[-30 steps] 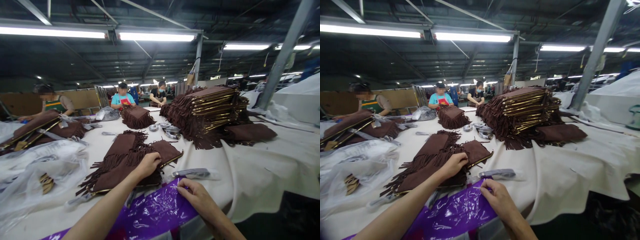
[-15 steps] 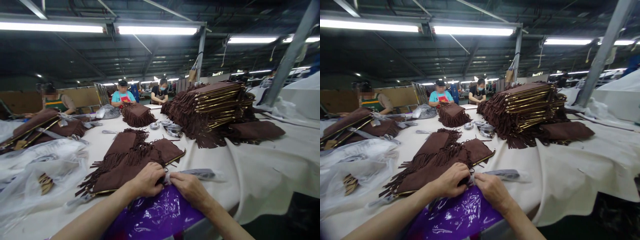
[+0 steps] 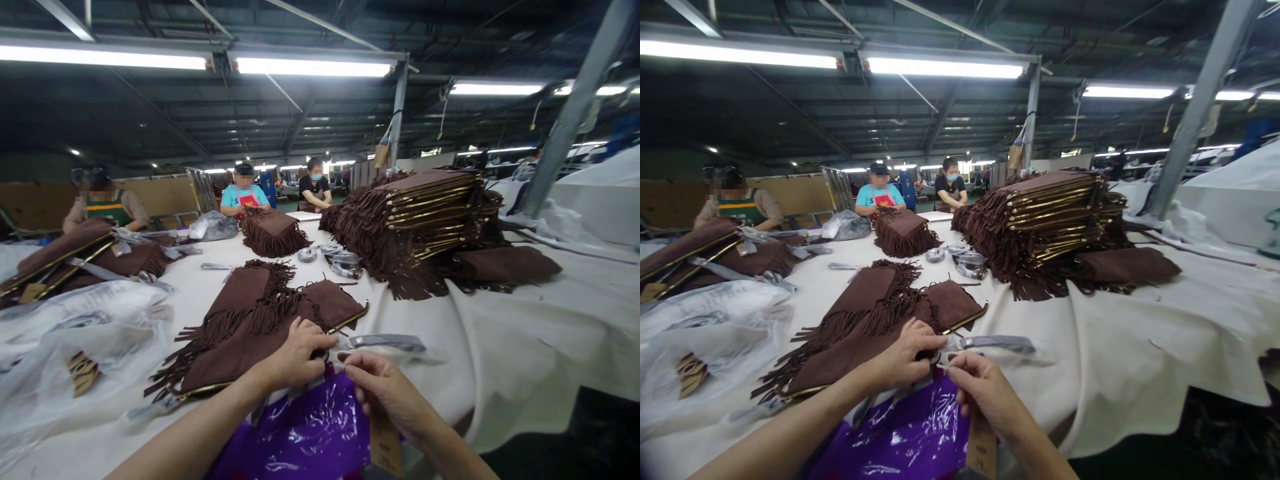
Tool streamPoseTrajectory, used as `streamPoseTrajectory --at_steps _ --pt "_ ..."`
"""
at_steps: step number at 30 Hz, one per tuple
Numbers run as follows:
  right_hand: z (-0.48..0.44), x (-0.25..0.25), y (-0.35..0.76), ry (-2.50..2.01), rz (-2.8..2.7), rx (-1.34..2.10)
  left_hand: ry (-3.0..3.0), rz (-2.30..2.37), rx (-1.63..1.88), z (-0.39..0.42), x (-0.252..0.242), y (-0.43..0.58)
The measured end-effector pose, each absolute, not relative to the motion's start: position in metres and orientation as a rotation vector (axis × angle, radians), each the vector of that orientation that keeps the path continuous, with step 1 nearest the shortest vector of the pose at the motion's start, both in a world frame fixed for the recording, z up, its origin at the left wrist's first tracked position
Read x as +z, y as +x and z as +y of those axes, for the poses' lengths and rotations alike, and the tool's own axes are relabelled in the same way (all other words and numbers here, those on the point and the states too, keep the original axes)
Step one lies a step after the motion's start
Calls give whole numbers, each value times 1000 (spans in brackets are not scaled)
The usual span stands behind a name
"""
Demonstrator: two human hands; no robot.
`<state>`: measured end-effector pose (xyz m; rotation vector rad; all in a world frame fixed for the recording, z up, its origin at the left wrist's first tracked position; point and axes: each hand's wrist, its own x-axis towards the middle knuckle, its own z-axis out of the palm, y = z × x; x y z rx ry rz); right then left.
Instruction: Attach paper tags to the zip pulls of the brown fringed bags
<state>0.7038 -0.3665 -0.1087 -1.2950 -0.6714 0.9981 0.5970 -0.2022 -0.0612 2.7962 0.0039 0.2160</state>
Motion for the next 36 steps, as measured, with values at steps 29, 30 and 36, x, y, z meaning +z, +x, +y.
streamPoseTrajectory --at_steps 29,30,36 --pt "-331 -100 707 -1764 -992 39 1966 -10 433 -186 -72 595" --pt "-334 -98 704 -1806 -1044 -20 1922 -25 424 -185 -72 595" --pt "-335 -95 695 -1887 -1160 -166 1800 -4 413 -184 -80 597"
